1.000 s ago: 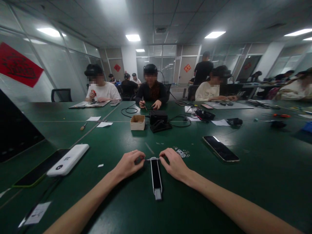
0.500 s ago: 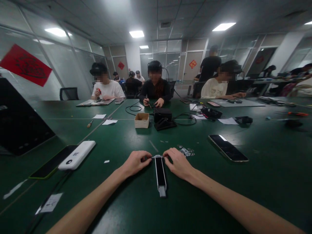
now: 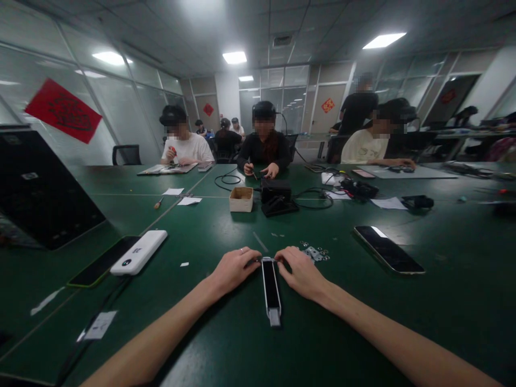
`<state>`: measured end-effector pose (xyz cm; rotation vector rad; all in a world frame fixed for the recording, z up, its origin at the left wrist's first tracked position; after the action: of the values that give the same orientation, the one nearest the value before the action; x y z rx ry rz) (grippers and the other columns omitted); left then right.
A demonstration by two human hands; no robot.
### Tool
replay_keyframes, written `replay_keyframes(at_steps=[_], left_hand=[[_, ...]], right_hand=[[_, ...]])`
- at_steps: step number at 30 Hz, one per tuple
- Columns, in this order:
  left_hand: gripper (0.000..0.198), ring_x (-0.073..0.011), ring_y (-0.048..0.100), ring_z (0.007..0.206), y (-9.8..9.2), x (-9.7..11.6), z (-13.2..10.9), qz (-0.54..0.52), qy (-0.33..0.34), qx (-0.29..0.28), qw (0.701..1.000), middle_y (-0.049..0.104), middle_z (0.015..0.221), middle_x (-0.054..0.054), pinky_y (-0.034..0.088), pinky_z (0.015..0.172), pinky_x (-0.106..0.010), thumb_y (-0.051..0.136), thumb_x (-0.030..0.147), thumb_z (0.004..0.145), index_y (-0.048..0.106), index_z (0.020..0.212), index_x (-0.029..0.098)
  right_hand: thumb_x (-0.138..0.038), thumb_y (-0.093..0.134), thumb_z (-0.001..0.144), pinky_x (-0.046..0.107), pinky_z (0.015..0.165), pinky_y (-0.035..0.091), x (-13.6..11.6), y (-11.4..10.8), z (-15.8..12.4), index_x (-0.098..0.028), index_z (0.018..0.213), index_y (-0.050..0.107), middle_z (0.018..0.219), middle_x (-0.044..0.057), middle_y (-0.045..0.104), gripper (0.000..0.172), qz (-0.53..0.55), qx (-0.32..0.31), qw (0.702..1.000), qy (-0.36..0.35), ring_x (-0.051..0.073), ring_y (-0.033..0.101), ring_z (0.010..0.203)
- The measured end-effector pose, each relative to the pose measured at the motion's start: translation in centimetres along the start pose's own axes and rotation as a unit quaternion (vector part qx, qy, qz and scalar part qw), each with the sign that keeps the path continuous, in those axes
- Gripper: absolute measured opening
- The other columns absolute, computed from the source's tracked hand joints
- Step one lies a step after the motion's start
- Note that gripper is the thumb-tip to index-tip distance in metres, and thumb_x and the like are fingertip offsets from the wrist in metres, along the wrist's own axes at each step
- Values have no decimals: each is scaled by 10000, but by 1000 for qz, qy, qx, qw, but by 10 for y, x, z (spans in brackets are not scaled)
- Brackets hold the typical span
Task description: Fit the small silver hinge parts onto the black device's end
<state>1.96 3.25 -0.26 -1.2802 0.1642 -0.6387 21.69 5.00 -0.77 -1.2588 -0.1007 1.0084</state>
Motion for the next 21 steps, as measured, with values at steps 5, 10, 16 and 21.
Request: replay_keyframes(at_steps=[5,10,16,21], left_hand=[[124,-145,626,748,-2,-2,0,9,3,1,1000,652,904,-7,490,656,-234,562,245,868,602,977,203],[103,-129,609,695,-4,-5,0,3,21,9,1000,641,874,5,474,615,-219,549,248,864,602,946,215],[100,-135,619,727,-5,-4,0,6,25,1,1000,642,871,4,478,637,-222,545,246,863,604,936,212],[102,-143,620,733,-4,-5,1,11,24,-9,1000,638,871,-2,480,641,-233,545,238,866,603,944,207]], right_hand=[[-154,456,869,345,786,450,-3,-5,1,-145,941,604,924,89,606,164,-38,5,999,-21,198,526,869],[-202,446,885,346,802,432,15,-30,14,-144,973,610,959,93,615,195,-85,18,996,-13,199,530,889],[-288,461,886,324,795,415,80,-58,25,-170,917,666,919,90,635,239,-144,-73,981,108,207,557,887],[-224,476,868,297,822,410,100,-59,23,-219,1015,679,999,65,644,251,-117,-122,983,67,195,572,931]])
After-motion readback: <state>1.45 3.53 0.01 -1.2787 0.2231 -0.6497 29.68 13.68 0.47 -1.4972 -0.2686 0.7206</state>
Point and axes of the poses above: each hand's wrist, its own z-axis towards the middle knuckle, its own y-axis out of the palm, x = y × z, the point moved 2 cm from there along z, towards the middle knuckle
